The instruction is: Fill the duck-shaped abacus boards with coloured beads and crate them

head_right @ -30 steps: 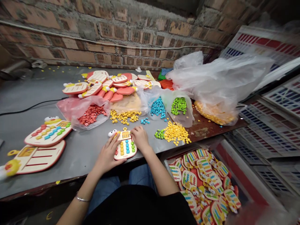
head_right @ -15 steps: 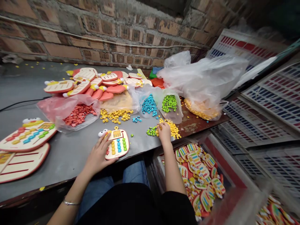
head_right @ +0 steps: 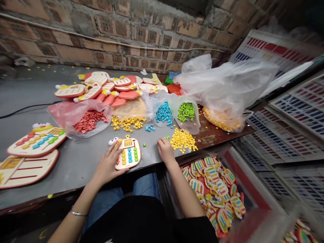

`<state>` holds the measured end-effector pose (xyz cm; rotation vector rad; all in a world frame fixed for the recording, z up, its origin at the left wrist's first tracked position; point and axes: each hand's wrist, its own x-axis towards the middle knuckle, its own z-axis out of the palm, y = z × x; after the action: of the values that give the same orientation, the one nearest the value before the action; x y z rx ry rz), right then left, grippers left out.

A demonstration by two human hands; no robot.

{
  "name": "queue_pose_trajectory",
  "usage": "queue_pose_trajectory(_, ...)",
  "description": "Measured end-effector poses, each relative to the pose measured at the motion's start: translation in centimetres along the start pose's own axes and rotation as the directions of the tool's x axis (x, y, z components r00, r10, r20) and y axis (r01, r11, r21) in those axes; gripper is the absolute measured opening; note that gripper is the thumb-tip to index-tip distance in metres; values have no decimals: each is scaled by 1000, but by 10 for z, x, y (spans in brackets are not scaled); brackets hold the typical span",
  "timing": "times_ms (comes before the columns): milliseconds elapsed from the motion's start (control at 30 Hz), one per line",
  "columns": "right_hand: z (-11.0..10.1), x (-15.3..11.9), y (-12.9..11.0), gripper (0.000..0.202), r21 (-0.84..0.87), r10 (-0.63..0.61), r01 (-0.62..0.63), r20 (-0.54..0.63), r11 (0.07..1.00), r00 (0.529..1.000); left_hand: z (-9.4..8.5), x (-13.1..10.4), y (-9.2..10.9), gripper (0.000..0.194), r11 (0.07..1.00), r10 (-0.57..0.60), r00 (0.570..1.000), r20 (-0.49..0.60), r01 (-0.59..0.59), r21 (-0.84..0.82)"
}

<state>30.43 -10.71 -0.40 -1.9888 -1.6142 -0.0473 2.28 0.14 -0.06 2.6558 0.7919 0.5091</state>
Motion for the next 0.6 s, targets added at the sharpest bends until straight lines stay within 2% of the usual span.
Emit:
queue_pose_trajectory(100, 6, -10, -5, 24, 41, -63, 62, 29, 997, 998, 0, 0, 0, 66, 1000, -1, 1000, 4, 1, 9)
queue_pose_trajectory(233, 4, -17, 3, 18, 124, -52, 48, 27, 991, 998, -1, 0, 0, 68, 1000, -5, 1000, 11, 5, 13)
queue_pose_trajectory(600, -1, -10, 5, 12, 163, -50, 35, 88, 986, 995, 0, -1, -1, 69, 1000, -11, 1000, 12, 10, 7)
